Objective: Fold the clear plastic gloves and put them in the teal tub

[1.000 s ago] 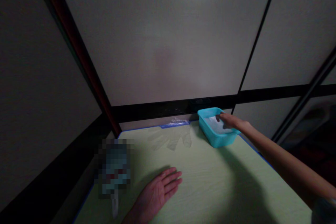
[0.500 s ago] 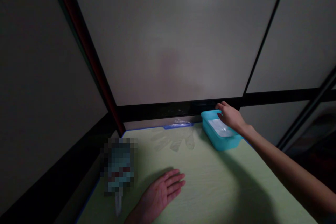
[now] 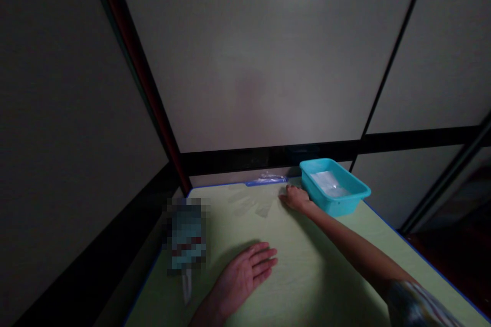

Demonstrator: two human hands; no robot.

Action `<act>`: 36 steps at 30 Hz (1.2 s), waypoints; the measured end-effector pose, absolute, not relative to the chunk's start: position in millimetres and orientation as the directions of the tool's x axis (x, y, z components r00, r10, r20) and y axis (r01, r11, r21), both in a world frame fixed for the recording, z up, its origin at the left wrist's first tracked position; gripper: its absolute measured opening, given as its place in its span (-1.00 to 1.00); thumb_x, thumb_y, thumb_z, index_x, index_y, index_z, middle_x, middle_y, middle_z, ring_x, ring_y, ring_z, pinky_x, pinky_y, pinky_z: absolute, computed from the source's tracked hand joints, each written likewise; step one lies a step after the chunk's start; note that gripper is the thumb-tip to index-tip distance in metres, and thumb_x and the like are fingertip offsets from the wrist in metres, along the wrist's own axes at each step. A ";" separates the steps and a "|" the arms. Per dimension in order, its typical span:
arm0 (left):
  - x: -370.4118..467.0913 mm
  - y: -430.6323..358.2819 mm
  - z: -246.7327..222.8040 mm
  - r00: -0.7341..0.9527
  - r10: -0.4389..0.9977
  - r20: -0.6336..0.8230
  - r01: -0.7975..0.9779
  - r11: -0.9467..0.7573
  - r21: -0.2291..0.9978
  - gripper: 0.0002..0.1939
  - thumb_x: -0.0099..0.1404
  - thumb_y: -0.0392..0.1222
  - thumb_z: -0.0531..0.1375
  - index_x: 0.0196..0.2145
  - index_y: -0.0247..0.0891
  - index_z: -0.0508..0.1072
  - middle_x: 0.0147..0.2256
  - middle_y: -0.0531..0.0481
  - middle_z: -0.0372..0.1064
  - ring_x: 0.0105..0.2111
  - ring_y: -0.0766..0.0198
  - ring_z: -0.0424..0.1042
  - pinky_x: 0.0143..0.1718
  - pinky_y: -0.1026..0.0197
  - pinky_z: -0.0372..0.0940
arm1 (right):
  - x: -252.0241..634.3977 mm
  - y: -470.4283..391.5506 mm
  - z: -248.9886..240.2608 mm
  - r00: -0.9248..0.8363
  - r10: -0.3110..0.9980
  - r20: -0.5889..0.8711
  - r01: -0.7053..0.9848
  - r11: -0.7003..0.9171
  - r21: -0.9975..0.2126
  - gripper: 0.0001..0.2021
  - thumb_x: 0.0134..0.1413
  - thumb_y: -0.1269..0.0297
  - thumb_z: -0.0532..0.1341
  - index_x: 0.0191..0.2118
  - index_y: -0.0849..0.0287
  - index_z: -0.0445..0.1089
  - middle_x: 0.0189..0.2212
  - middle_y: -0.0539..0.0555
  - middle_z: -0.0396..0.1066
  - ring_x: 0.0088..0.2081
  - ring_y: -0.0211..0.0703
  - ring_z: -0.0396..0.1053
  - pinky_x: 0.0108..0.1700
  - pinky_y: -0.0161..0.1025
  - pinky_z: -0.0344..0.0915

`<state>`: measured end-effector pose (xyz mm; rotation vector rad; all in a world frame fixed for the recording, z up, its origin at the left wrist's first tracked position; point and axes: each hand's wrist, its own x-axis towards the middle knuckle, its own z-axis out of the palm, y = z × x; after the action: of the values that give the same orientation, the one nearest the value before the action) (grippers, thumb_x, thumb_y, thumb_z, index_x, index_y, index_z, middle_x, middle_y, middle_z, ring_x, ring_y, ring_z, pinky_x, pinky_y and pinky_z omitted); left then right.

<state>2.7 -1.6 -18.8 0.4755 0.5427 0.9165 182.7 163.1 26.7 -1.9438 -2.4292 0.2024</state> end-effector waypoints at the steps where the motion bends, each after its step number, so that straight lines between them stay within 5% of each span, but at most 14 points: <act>1: 3.1 -1.7 -18.7 0.495 0.836 -0.236 -0.611 0.528 0.590 -0.74 0.22 -0.26 0.05 -0.17 -0.34 0.43 -0.10 -0.18 0.37 -0.10 0.14 0.34 -0.03 0.14 0.04 | 182.4 166.5 23.4 -0.209 0.976 -0.059 0.973 0.201 -0.110 -0.71 0.14 0.24 0.09 -0.05 0.24 0.22 -0.10 0.12 0.25 -0.17 -0.13 0.30 -0.18 -0.08 0.29; 14: 5.3 -1.2 -16.6 0.464 0.855 -0.231 -0.653 0.506 0.563 -0.74 0.20 -0.24 0.07 -0.19 -0.37 0.43 -0.13 -0.19 0.39 -0.13 0.15 0.36 -0.07 0.17 0.08 | 178.9 133.9 1.4 -0.418 0.908 0.032 0.896 0.418 -0.153 -0.76 0.17 0.27 0.03 -0.11 0.29 0.27 -0.13 0.18 0.28 -0.15 -0.12 0.30 -0.12 -0.13 0.23; 19: 6.2 -2.4 -11.4 0.433 0.866 -0.250 -0.659 0.493 0.568 -0.76 0.17 -0.27 0.08 -0.22 -0.37 0.44 -0.15 -0.18 0.41 -0.16 0.16 0.38 -0.12 0.19 0.13 | 199.4 129.1 4.5 -0.563 0.823 0.077 0.802 0.566 -0.190 -0.57 0.18 0.15 -0.03 0.10 0.29 0.09 0.11 0.26 0.06 0.14 0.01 -0.04 0.11 -0.03 -0.06; 24: 9.0 -0.9 -10.7 0.254 0.940 -0.228 -0.655 0.341 0.675 -0.75 0.06 -0.24 0.16 -0.26 -0.35 0.43 -0.20 -0.17 0.43 -0.21 0.16 0.40 -0.15 0.19 0.18 | 202.4 92.6 -0.1 -0.644 0.763 0.056 0.739 0.640 -0.210 -0.49 0.18 0.09 -0.08 0.15 0.32 0.03 0.14 0.29 0.00 0.18 0.06 -0.14 0.14 0.09 -0.21; 28: 12.5 1.2 -13.0 -0.043 0.992 -0.121 -0.453 0.088 0.887 -0.80 0.00 -0.21 0.16 -0.36 -0.32 0.40 -0.31 -0.15 0.46 -0.30 0.14 0.44 -0.23 0.15 0.24 | 193.6 39.7 11.0 -0.849 0.522 0.084 0.467 0.816 -0.341 -0.53 0.16 0.15 -0.02 0.15 0.25 0.03 0.07 0.23 0.15 0.15 -0.03 -0.03 0.15 0.00 -0.16; 30: 13.3 1.4 -13.5 -0.147 0.988 -0.037 -0.307 -0.010 0.952 -0.81 0.00 -0.18 0.15 -0.39 -0.31 0.39 -0.33 -0.14 0.45 -0.33 0.13 0.44 -0.27 0.14 0.26 | 192.0 26.2 20.7 -0.909 0.403 0.102 0.331 0.849 -0.412 -0.60 0.15 0.16 0.01 0.07 0.20 0.15 -0.06 0.17 0.31 0.03 -0.09 0.18 0.11 -0.11 -0.02; 33: 12.4 1.4 -15.1 -0.211 0.976 0.043 -0.171 -0.080 0.982 -0.82 -0.02 -0.18 0.15 -0.42 -0.31 0.40 -0.38 -0.11 0.44 -0.35 0.15 0.42 -0.29 0.16 0.26 | 194.2 34.3 29.2 -0.836 0.526 0.157 0.405 0.784 -0.470 -0.69 0.19 0.22 -0.06 -0.05 0.22 0.27 -0.17 0.15 0.38 -0.11 -0.14 0.32 -0.06 -0.23 0.19; 36: 9.3 2.6 -19.2 -0.289 0.949 0.130 -0.005 -0.137 0.991 -0.83 -0.07 -0.22 0.15 -0.45 -0.30 0.40 -0.41 -0.08 0.41 -0.33 0.13 0.38 -0.25 0.14 0.24 | 196.6 61.5 23.0 -0.698 0.675 0.239 0.531 0.712 -0.459 -0.65 0.20 0.23 -0.09 -0.02 0.29 0.24 -0.04 0.20 0.29 -0.03 -0.14 0.25 0.00 -0.26 0.16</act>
<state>9.3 2.6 -19.2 1.1375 1.3349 1.5388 196.6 61.5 23.0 -0.9327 -2.5272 0.5054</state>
